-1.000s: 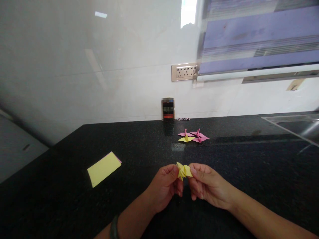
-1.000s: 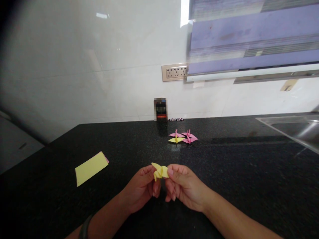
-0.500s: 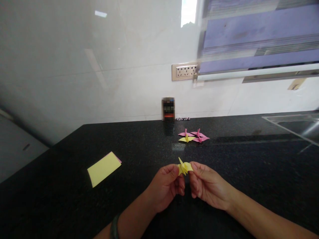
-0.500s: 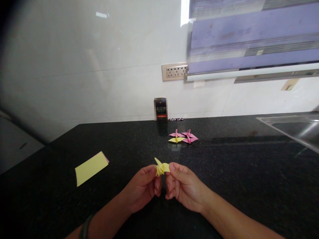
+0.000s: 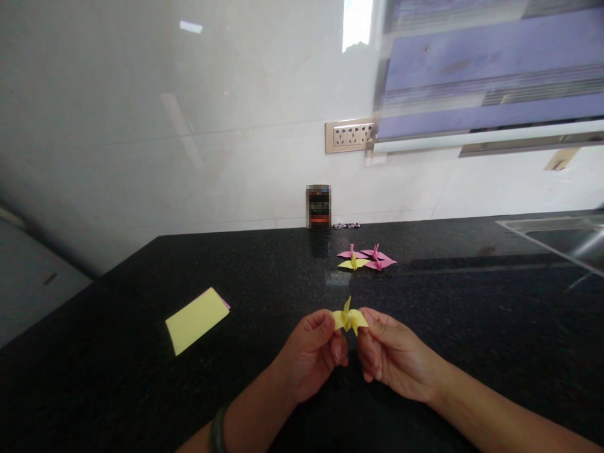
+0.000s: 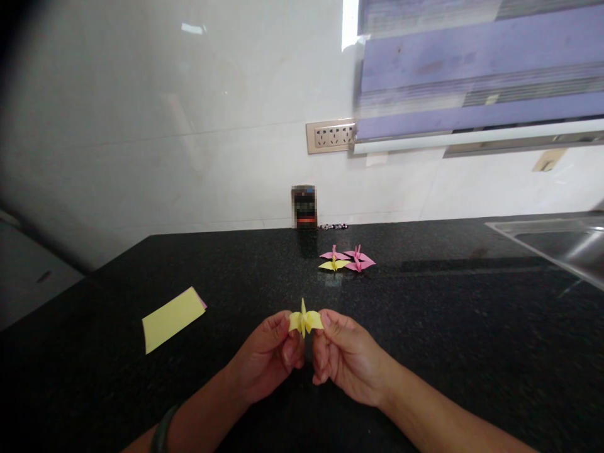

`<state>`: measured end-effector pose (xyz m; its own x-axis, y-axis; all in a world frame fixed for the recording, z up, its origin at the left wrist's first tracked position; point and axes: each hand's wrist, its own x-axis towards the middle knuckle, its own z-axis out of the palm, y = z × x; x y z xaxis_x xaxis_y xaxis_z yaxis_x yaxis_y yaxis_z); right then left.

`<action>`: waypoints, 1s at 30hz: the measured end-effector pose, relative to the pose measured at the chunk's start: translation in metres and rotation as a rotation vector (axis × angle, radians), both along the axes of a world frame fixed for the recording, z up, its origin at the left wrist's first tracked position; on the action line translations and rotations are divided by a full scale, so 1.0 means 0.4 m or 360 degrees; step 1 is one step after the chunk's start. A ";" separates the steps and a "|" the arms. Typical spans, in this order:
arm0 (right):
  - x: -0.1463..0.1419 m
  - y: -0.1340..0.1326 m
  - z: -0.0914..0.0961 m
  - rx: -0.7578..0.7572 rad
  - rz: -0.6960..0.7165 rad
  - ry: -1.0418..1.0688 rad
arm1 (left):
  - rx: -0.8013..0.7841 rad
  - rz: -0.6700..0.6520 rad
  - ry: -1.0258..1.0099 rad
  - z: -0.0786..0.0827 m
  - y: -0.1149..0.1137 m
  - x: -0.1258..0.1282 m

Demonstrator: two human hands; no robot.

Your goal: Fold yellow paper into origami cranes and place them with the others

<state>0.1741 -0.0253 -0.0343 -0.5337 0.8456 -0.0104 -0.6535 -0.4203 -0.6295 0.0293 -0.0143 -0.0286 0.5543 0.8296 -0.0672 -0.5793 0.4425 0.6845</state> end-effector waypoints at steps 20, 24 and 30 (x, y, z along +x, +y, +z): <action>0.013 0.002 0.006 -0.0002 -0.0287 -0.0214 | -0.0041 0.0170 0.0140 0.013 0.002 -0.005; 0.014 0.003 0.005 -0.0006 -0.0313 -0.0254 | -0.0045 0.0208 0.0167 0.015 0.003 -0.006; 0.015 0.002 0.009 0.0003 -0.0330 -0.0266 | -0.0017 0.0188 0.0201 0.020 0.003 -0.008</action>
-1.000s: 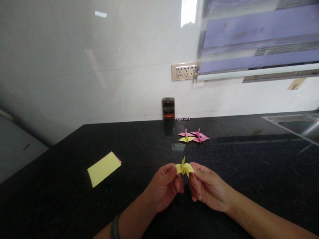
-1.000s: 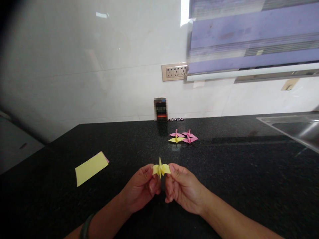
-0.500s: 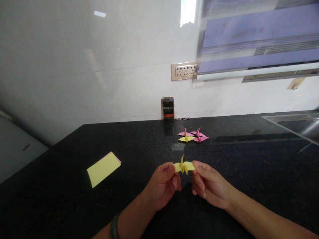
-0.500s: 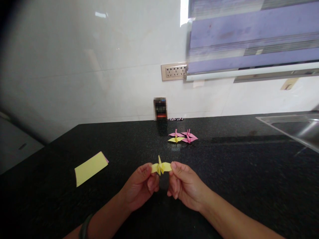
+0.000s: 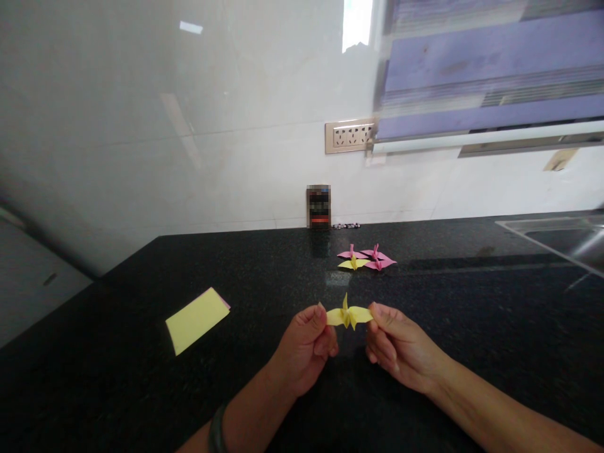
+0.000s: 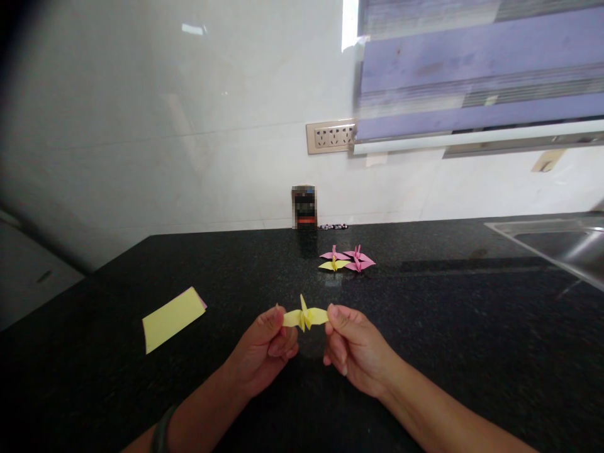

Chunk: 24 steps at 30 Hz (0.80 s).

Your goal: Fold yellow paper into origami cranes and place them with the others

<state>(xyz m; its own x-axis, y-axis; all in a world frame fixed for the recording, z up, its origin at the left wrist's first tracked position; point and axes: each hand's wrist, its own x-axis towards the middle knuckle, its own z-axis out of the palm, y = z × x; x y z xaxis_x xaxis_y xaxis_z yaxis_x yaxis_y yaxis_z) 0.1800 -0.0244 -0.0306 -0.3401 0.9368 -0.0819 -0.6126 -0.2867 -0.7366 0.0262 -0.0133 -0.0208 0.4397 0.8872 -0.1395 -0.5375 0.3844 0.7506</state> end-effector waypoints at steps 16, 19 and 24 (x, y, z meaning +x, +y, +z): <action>-0.011 -0.006 0.016 -0.0026 0.0027 0.0029 | -0.0017 -0.0027 -0.0058 0.004 -0.003 0.005; -0.010 -0.004 0.013 -0.0029 0.0030 0.0012 | -0.0017 -0.0028 -0.0058 0.005 -0.004 0.006; -0.008 -0.003 0.013 -0.0018 0.0021 -0.0009 | 0.0014 -0.0031 -0.0126 0.000 -0.004 0.006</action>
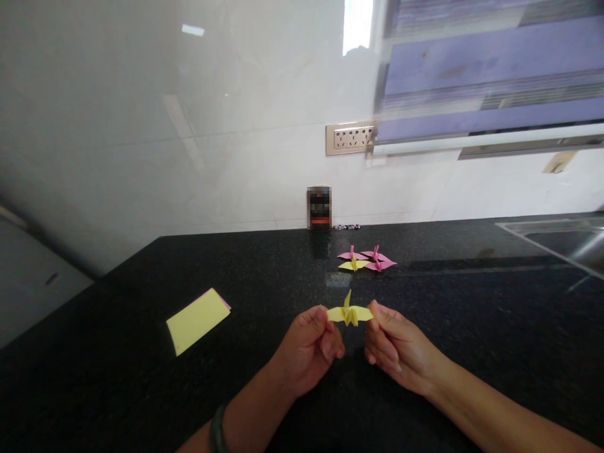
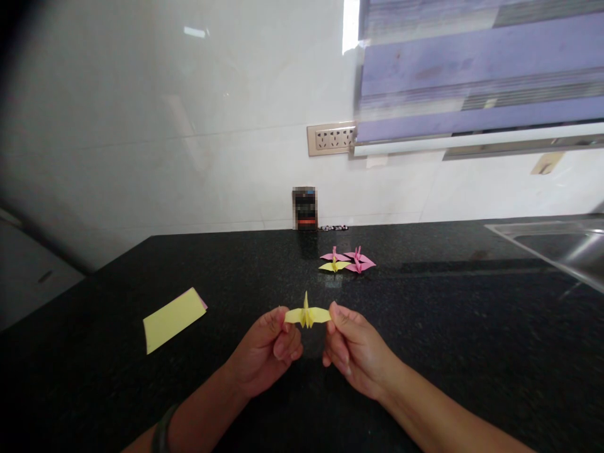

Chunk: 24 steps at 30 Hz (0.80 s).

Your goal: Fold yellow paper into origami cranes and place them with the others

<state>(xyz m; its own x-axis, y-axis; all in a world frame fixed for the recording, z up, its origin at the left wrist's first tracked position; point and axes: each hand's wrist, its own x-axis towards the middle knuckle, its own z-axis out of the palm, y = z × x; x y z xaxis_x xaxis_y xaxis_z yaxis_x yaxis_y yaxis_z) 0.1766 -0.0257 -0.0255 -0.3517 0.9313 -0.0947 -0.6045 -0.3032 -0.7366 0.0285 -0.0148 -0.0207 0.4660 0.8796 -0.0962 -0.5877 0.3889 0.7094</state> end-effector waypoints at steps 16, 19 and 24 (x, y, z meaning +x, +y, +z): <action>0.001 -0.001 0.006 0.0001 -0.0017 0.0018 | -0.0044 0.0020 0.0051 -0.005 0.005 -0.003; 0.001 -0.001 0.007 -0.0007 -0.0017 0.0019 | -0.0059 0.0027 0.0038 -0.007 0.005 -0.002; 0.005 0.002 0.003 -0.0024 -0.0010 0.0020 | -0.0083 -0.0018 -0.0004 -0.012 0.007 -0.006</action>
